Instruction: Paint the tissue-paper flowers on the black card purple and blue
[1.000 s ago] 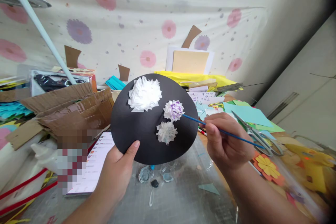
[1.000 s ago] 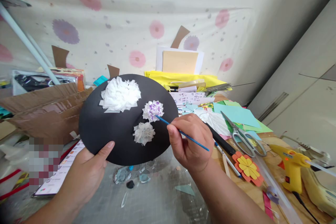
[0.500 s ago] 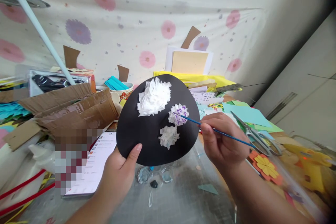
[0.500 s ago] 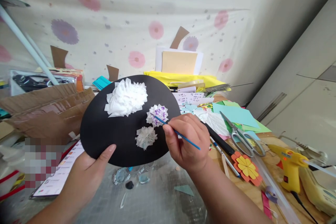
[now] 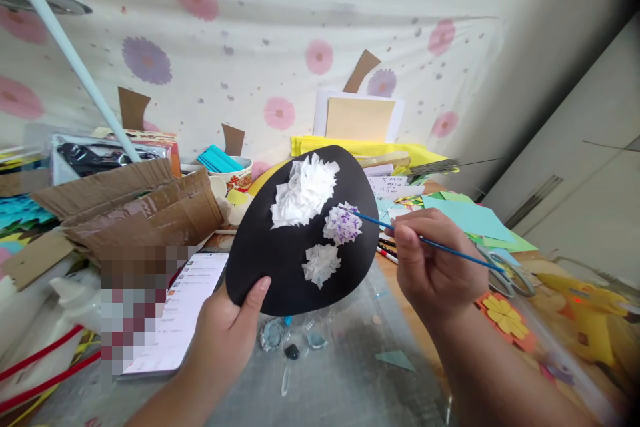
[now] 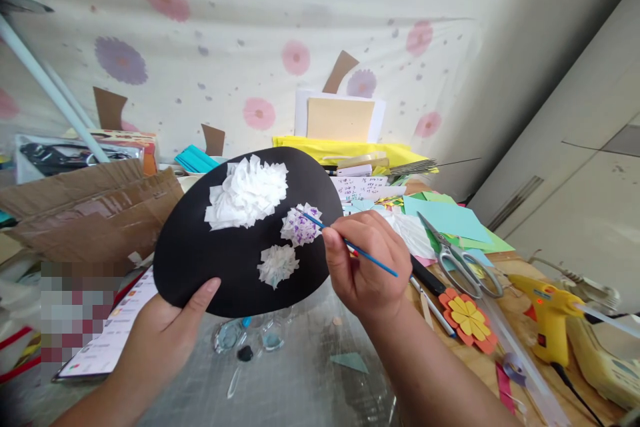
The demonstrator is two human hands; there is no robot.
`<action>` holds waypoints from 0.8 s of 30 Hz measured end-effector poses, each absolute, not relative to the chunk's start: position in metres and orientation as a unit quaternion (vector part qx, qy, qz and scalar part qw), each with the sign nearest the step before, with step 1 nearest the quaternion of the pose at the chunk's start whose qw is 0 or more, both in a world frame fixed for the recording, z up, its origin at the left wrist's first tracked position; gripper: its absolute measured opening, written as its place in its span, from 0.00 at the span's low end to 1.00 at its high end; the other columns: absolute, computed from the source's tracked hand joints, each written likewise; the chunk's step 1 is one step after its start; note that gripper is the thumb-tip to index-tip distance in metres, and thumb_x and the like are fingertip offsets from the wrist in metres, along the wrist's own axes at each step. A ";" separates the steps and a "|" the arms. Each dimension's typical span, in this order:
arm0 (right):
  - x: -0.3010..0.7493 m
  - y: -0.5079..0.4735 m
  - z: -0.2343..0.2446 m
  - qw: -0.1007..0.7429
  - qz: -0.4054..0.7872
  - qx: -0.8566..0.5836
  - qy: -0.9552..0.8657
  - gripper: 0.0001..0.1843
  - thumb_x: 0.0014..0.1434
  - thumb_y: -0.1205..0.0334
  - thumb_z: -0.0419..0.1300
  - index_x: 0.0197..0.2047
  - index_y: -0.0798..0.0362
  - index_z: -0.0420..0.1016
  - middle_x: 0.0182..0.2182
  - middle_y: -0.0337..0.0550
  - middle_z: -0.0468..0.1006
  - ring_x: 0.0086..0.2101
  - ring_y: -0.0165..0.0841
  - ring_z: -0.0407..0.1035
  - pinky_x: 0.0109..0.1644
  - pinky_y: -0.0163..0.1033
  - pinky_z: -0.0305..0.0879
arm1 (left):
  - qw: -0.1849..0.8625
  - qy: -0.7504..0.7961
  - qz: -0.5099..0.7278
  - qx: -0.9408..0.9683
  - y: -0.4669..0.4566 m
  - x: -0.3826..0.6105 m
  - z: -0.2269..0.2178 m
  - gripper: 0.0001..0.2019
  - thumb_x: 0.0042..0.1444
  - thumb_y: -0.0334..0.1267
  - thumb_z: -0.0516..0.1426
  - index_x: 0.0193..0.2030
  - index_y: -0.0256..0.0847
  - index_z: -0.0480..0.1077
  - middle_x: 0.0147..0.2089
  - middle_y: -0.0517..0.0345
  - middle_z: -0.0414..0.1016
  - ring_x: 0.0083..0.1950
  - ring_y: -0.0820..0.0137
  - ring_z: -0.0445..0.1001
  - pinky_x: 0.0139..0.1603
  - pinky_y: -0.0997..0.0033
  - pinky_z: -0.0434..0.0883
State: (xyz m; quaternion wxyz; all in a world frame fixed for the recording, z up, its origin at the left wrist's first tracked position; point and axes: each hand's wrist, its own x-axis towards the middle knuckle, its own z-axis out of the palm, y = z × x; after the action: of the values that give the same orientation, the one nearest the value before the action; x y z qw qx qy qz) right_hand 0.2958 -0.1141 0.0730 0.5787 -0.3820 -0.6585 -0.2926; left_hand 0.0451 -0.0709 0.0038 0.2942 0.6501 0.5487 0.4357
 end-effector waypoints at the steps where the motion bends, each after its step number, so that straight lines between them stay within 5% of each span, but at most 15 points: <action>1: 0.297 -0.114 0.073 0.580 -0.299 -0.386 -0.652 0.06 0.60 0.71 0.60 0.37 0.50 0.71 0.25 0.39 0.74 0.27 0.33 0.71 0.30 0.39 0.66 | 0.294 0.546 0.438 0.651 -0.071 0.045 0.004 0.23 0.57 0.54 0.58 0.57 0.49 0.74 0.53 0.52 0.82 0.61 0.49 0.73 0.64 0.47 0.67; 24: 0.296 -0.118 0.076 0.567 -0.271 -0.393 -0.671 0.06 0.60 0.72 0.59 0.36 0.51 0.70 0.25 0.39 0.73 0.26 0.31 0.69 0.30 0.39 0.66 | 0.277 0.538 0.436 0.666 -0.071 0.045 0.003 0.20 0.58 0.54 0.57 0.51 0.48 0.77 0.52 0.55 0.82 0.61 0.51 0.74 0.62 0.54 0.70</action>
State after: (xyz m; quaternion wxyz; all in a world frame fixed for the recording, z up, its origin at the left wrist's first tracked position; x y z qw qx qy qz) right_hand 0.2962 -0.1183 0.0758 0.5668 -0.3933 -0.6714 -0.2709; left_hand 0.0445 -0.0710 0.0025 0.2770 0.6659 0.5385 0.4359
